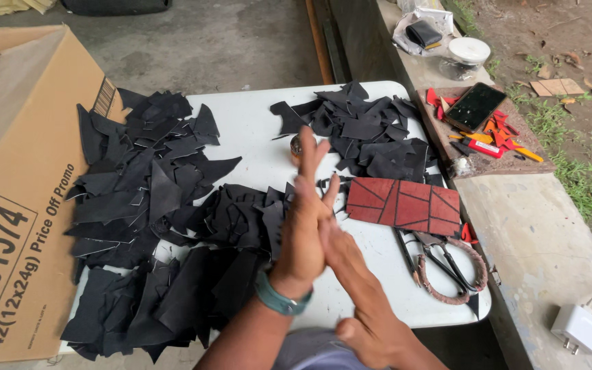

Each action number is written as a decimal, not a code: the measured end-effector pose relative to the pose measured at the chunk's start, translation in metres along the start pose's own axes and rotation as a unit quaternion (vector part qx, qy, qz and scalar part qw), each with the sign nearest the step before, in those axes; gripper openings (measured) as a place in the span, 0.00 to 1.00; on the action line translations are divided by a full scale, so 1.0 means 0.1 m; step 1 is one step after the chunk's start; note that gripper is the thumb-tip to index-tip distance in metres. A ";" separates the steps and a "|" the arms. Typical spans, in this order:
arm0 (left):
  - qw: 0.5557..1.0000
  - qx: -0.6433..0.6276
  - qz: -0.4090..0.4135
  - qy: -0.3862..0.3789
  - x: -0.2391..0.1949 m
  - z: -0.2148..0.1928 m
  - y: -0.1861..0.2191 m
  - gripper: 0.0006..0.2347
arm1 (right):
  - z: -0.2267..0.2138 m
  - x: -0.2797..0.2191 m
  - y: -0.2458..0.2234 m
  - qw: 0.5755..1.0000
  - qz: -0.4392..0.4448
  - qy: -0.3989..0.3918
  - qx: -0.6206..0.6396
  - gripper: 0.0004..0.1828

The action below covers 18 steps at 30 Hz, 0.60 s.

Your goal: The person handles black leather pieces on a white table, applies a substance from a small jar to the edges, and presses the pieces together. They repeatedly pick up, align, and press the leather pieces to join them.

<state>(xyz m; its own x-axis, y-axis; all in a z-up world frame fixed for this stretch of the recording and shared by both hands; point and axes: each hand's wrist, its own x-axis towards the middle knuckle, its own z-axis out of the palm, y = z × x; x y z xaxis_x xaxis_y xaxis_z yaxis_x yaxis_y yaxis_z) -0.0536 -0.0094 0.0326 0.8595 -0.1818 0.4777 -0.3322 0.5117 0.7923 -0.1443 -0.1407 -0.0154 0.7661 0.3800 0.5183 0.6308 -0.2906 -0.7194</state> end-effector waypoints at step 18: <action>0.993 0.092 -0.004 0.068 -0.24 0.08 -0.15 0.35 | 0.24 0.47 0.34 0.968 0.084 0.237 -0.017 0.08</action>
<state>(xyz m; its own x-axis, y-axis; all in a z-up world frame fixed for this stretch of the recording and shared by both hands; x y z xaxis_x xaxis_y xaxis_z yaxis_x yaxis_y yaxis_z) -0.0725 -0.0199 0.0121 0.9031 -0.0635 0.4247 -0.3792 0.3462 0.8581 -0.0898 -0.1121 -0.0266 0.8234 -0.1187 0.5549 0.4898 -0.3448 -0.8007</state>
